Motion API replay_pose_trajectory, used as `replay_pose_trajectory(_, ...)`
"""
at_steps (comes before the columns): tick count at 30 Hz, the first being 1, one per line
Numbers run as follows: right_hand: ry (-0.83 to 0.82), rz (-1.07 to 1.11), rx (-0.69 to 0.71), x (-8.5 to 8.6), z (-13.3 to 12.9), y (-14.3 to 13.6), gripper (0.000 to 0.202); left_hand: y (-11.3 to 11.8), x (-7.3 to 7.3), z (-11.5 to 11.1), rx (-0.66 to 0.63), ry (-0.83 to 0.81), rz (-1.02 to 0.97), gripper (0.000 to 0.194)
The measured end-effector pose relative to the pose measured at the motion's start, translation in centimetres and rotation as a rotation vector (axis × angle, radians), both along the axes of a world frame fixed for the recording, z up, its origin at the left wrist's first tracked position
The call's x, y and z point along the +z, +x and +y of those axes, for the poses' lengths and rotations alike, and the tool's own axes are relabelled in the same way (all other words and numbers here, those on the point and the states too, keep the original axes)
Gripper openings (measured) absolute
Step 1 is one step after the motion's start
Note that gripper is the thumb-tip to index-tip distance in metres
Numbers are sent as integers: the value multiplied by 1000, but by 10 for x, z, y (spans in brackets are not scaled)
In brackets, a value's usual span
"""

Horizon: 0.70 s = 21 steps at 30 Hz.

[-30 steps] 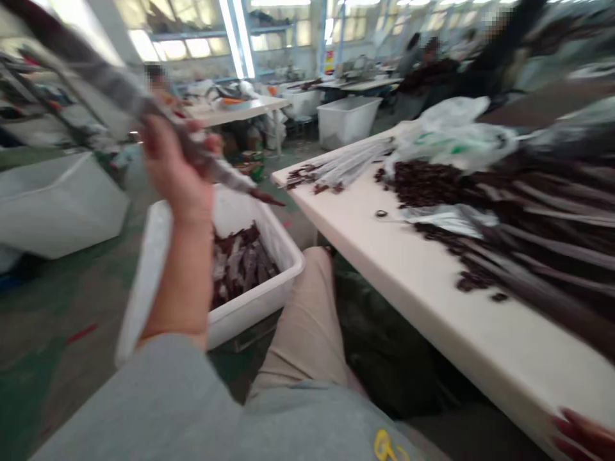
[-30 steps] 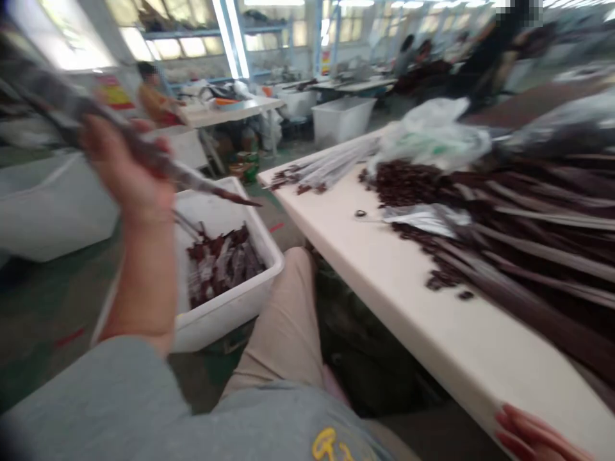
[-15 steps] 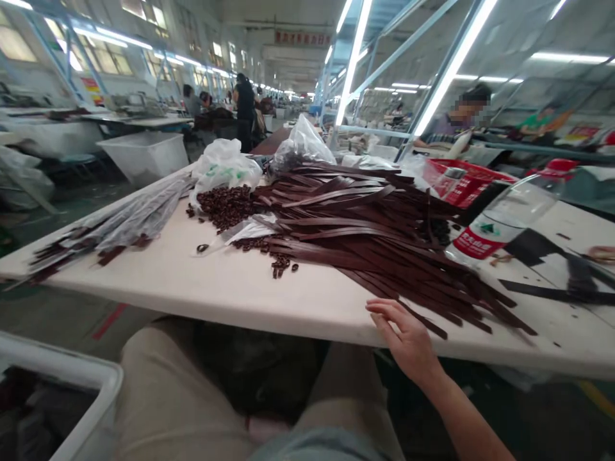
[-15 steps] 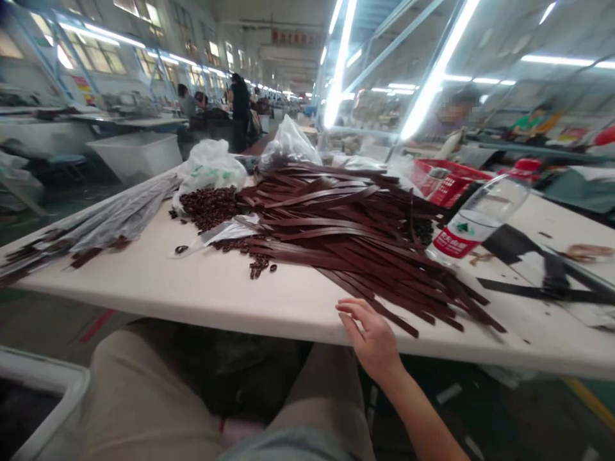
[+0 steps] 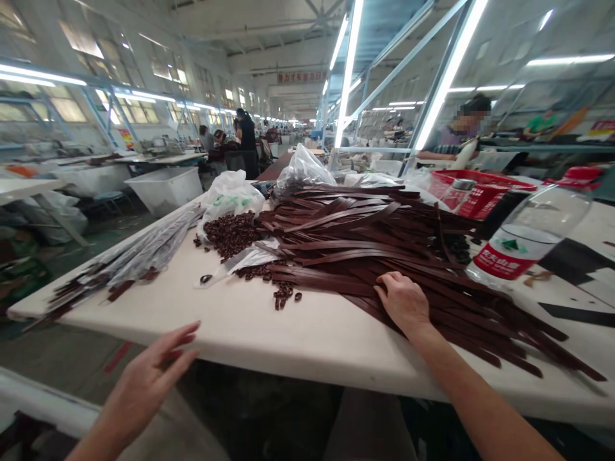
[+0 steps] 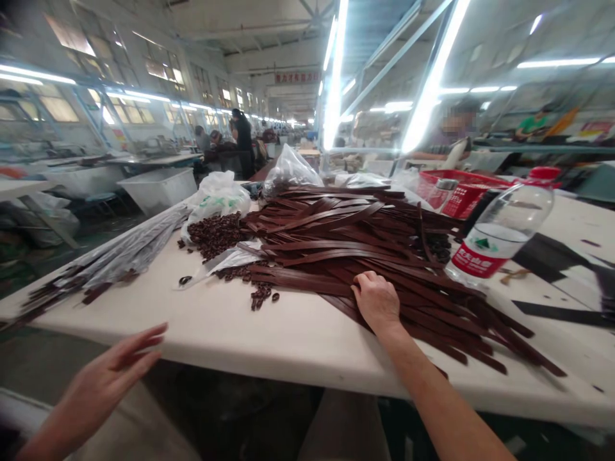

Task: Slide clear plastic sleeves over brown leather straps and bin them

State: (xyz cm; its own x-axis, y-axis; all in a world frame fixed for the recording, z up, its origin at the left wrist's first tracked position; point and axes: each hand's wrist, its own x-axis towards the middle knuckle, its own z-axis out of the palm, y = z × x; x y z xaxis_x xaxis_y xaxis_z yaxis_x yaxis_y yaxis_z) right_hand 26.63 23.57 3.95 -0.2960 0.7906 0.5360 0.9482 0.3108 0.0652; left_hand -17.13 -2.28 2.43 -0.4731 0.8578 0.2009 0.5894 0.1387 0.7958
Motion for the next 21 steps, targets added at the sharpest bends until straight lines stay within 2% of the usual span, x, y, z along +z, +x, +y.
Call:
replay_pose_trajectory(2, -15, 10, -11, 1, 1, 2, 21, 36, -5, 24, -180, 8, -118, 58)
replay_pose_trajectory(5, -76, 40, -17, 8, 5, 7, 27, 98, -1, 50, -396, -7, -252, 46)
replay_pose_trajectory(8, -169, 58, 2, 18, 7, 11, 19, 150, 3, 69, -574, -73, -447, 39)
replay_pose_trajectory(11, -251, 76, 48, 28, -6, 11, 14, 189, 1, 89, -717, -152, -645, 43)
replay_pose_trajectory(13, -343, 172, 134, 31, -25, 9, 19, 212, 0, 106, -730, -200, -809, 56)
replay_pose_trajectory(16, -537, 442, 322, 33, -65, 6, 30, 241, 2, 131, -655, -219, -1117, 68)
replay_pose_trajectory(18, -614, 575, 376, 29, -94, 7, 34, 254, 5, 145, -614, -166, -1304, 59)
replay_pose_trajectory(21, -692, 658, 349, 17, -132, 19, 40, 258, 10, 157, -518, -68, -1466, 38)
